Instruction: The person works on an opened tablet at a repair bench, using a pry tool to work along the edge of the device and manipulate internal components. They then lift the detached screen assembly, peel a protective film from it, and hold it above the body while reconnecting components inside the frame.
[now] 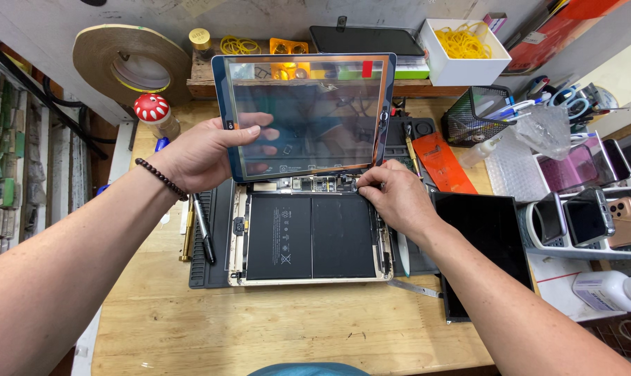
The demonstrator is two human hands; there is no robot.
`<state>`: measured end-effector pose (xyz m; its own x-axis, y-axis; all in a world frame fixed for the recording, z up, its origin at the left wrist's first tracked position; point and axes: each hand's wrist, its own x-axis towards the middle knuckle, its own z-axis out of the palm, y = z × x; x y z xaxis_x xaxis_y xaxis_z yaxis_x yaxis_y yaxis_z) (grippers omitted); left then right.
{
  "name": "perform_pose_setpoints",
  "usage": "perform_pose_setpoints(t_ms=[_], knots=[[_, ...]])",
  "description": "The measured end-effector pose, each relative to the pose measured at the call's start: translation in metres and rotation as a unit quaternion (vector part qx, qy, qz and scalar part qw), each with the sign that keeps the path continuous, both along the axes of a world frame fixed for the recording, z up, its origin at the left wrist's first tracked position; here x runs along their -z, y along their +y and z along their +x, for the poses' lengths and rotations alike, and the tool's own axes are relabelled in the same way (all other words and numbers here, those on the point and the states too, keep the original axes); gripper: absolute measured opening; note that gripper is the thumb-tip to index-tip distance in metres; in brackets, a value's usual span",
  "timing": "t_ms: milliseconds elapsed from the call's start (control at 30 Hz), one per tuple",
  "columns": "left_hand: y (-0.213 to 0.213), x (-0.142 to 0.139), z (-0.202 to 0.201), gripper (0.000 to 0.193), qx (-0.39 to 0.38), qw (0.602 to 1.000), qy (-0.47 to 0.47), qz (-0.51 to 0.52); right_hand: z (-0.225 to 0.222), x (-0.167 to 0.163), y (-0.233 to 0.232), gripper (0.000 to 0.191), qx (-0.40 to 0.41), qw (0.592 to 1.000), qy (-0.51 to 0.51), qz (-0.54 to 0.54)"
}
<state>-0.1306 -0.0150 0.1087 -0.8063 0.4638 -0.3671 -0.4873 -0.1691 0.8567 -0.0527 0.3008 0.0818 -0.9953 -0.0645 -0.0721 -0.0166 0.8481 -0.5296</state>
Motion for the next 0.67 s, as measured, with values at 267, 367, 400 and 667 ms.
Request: perform_pose_setpoints(t_ms=[267,367,400,667], knots=[[0.0003,0.0018,-0.0007,0.049,0.002,1.000,0.001,0.004,0.0036,0.0018,-0.0014,0.015,0.028,1.000,0.007,-0.011],[-0.0006,0.0019,-0.0004,0.050,0.002,1.000,-0.001,0.005,0.0048,0.0024,-0.0017,0.015,0.029,0.999,0.009,-0.018],[-0.0006,0.0021,-0.0004,0.050,0.002,1.000,0.000,0.003,0.0049,0.0030,-0.0015,0.015,0.029,0.999,0.010,-0.020],[-0.0033,0.0039,-0.0007,0.052,0.005,1.000,0.003,0.006,0.0034,0.0092,0.0001,0.015,0.026,0.999,0.028,-0.024]])
